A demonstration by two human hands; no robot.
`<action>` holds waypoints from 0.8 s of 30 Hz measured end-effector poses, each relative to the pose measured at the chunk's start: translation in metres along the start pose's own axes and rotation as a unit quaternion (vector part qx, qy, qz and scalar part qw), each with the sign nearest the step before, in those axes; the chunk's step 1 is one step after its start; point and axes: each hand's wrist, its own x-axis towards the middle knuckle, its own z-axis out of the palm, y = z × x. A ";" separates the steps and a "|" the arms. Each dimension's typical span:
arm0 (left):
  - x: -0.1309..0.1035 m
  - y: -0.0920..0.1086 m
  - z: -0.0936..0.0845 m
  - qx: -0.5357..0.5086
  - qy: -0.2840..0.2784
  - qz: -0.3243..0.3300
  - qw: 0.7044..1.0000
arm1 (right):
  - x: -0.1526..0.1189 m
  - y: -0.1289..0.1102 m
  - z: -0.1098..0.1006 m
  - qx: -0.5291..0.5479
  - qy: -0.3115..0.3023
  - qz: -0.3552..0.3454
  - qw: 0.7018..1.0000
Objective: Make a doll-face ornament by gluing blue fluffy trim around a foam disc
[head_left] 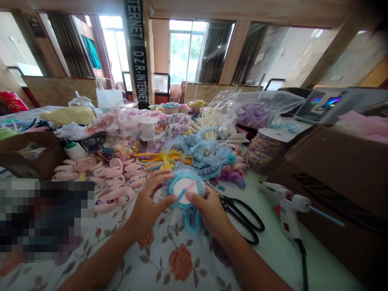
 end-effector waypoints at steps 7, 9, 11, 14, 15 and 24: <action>0.004 0.004 -0.008 0.064 -0.060 0.069 0.994 | -0.002 0.002 0.004 -0.025 0.029 -0.006 0.999; 0.004 0.003 -0.009 0.054 -0.057 0.067 0.995 | -0.002 0.001 0.005 -0.018 0.022 -0.010 1.000; 0.005 0.002 -0.009 0.041 -0.053 0.063 0.996 | -0.002 0.001 0.006 -0.006 0.012 -0.012 1.000; 0.005 -0.001 -0.007 0.019 -0.051 0.036 0.998 | -0.002 0.001 0.004 0.007 0.002 -0.007 1.000; 0.005 -0.003 -0.006 0.010 -0.053 0.025 0.998 | -0.002 0.001 0.003 0.010 -0.002 -0.005 1.000; 0.001 -0.004 0.000 0.029 -0.025 -0.026 0.999 | 0.001 0.003 0.001 0.009 0.013 -0.004 1.000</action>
